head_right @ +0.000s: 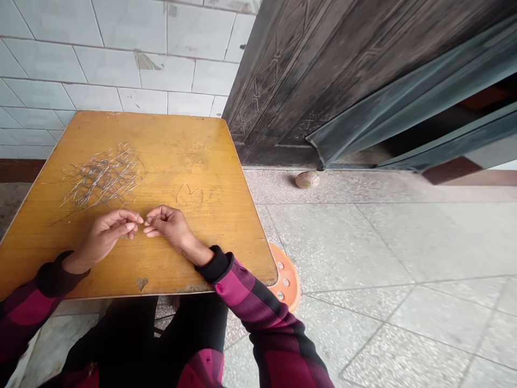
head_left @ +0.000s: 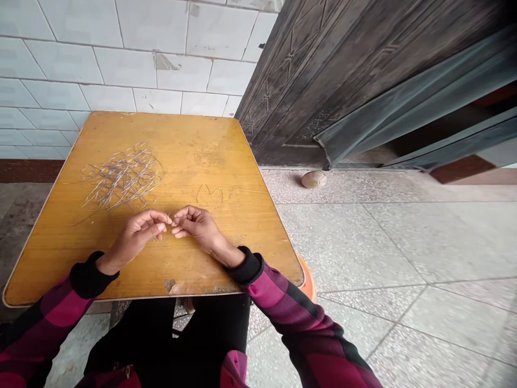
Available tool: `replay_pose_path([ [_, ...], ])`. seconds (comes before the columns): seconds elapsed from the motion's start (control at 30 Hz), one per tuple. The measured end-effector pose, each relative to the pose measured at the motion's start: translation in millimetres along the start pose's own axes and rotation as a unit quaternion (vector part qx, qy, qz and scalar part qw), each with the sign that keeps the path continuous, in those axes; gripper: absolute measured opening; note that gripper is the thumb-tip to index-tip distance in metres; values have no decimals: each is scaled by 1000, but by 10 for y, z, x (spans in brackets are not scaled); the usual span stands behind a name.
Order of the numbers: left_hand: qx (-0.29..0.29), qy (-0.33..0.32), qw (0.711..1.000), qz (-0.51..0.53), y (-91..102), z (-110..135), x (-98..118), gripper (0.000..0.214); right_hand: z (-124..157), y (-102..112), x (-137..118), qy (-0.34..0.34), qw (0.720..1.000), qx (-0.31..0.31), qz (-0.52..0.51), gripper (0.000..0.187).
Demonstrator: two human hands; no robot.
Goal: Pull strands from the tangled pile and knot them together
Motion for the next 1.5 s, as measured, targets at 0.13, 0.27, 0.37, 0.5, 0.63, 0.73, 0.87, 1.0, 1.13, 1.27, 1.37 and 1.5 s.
replay_pose_path([
  [0.13,-10,-87,994,-62,-78,-3,161,10,-19,-40,44,-6,1000,-2,-4,40],
  [0.27,20,-84,996,-35,-39,-10,137,17,-5,-67,2,22,998,3,56,39],
  [0.37,67,-8,995,68,43,-20,9,23,79,59,-223,119,979,78,143,32],
  [0.5,85,69,976,186,14,-20,-88,28,213,187,-493,197,944,150,218,24],
  [0.63,9,135,965,223,-172,16,-141,34,136,14,-361,77,982,0,170,29],
  [0.73,-23,178,955,235,-240,61,-179,33,136,-117,-247,5,989,-89,115,31],
  [0.87,-8,191,947,260,-211,69,-198,28,126,-145,-164,-39,990,-118,71,28],
  [1.0,0,184,949,255,-204,55,-189,25,79,-54,-154,-38,996,-75,35,27],
  [1.13,3,182,949,256,-220,46,-195,24,56,-13,-155,-31,998,-53,19,26],
  [1.27,27,186,943,275,-181,51,-248,23,64,-63,-145,-37,996,-81,22,28],
  [1.37,47,178,938,295,-145,53,-267,21,59,-50,-149,-34,996,-76,17,27],
  [1.5,38,149,942,299,-163,43,-237,19,44,6,-155,-26,998,-50,-14,26],
])
Point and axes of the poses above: each hand's wrist, its own z-axis away from the middle knuckle, its own y-axis out of the back of the hand, x = y × z, the point moved 9 cm from there along -z, towards the middle knuckle, and after that the axes turned 12 degrees about -y, right-handed, at the moved point
